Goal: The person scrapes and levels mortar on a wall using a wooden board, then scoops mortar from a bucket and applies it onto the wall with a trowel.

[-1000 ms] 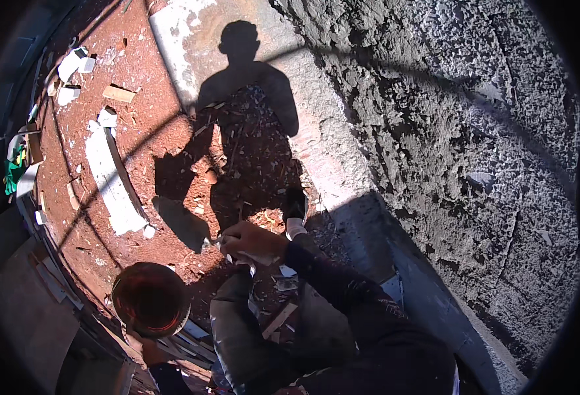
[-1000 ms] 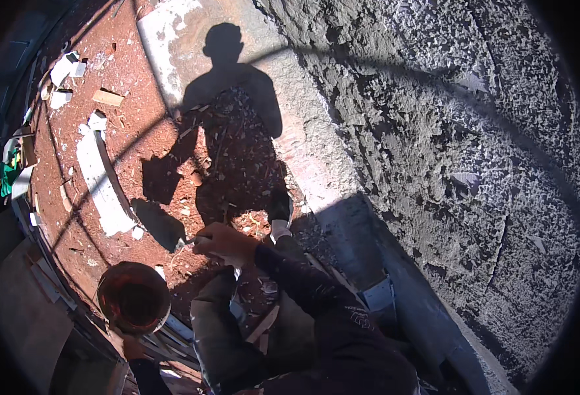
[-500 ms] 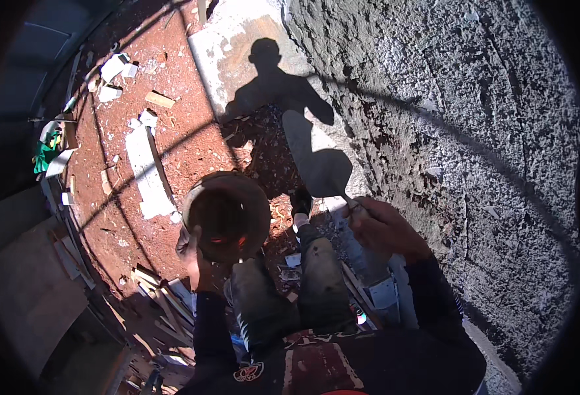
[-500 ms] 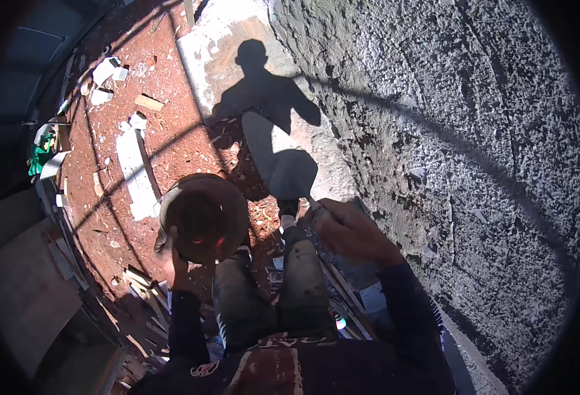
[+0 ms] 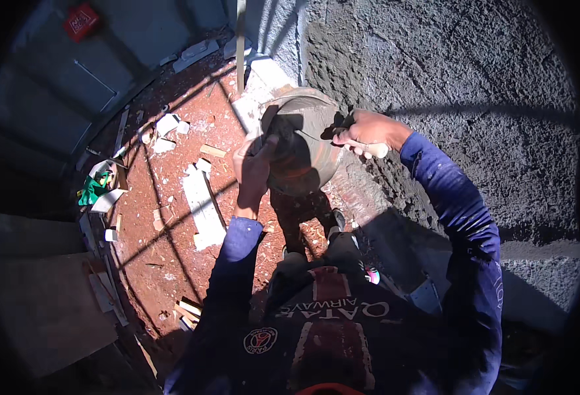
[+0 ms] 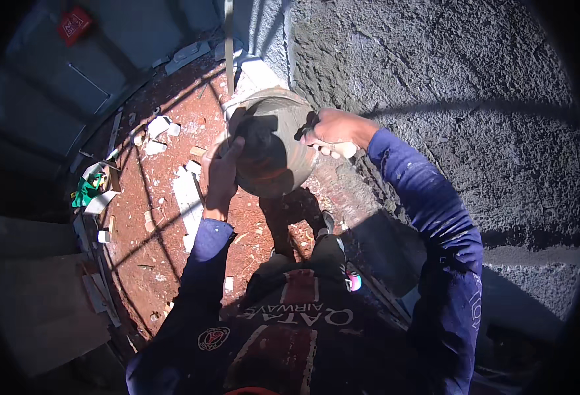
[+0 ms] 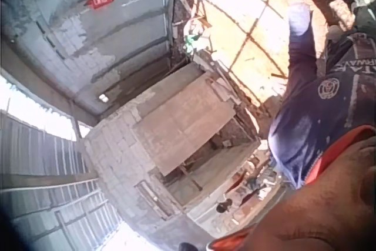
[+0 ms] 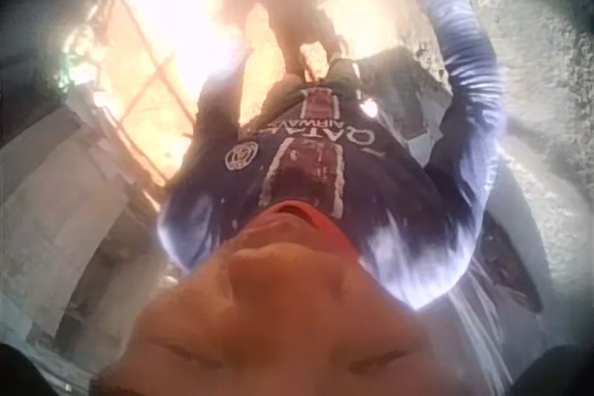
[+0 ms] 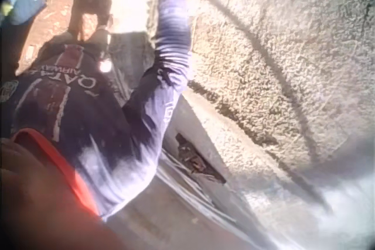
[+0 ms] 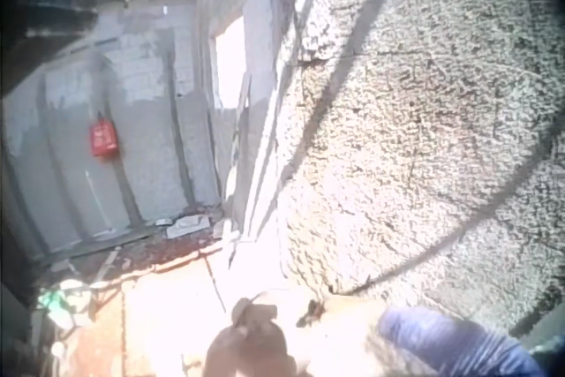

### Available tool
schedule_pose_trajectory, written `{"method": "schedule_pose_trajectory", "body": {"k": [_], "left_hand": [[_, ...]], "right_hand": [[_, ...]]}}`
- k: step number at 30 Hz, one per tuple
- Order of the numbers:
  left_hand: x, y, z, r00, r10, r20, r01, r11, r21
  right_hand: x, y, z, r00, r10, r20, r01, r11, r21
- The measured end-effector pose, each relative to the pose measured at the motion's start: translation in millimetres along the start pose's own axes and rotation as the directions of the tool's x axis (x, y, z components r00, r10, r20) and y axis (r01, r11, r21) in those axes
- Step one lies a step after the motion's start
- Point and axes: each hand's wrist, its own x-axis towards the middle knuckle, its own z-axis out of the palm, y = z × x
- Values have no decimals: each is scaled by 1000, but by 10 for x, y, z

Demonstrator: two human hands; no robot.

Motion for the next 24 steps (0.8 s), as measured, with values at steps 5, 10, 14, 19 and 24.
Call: {"method": "schedule_pose_trajectory", "body": {"k": [5, 10, 14, 19, 24], "left_hand": [[294, 520, -283, 914, 405, 27, -399, 884, 244], [210, 1439, -249, 916, 376, 140, -334, 907, -255], [-55, 1616, -277, 909, 400, 116, -381, 911, -159], [12, 1661, -506, 881, 463, 93, -445, 880, -168], [-39, 1563, -419, 890, 451, 62, -447, 892, -66]], "right_hand": [[-899, -1783, 716, 943, -301, 139, 257, 397, -881], [-548, -636, 1235, 221, -967, -124, 821, 253, -511], [-606, -1207, 742, 443, -872, 208, 114, -175, -978], [-560, -829, 1468, 619, -779, -101, 457, 462, -760], [-468, -977, 1336, 475, -878, -60, 385, 268, -883]]}}
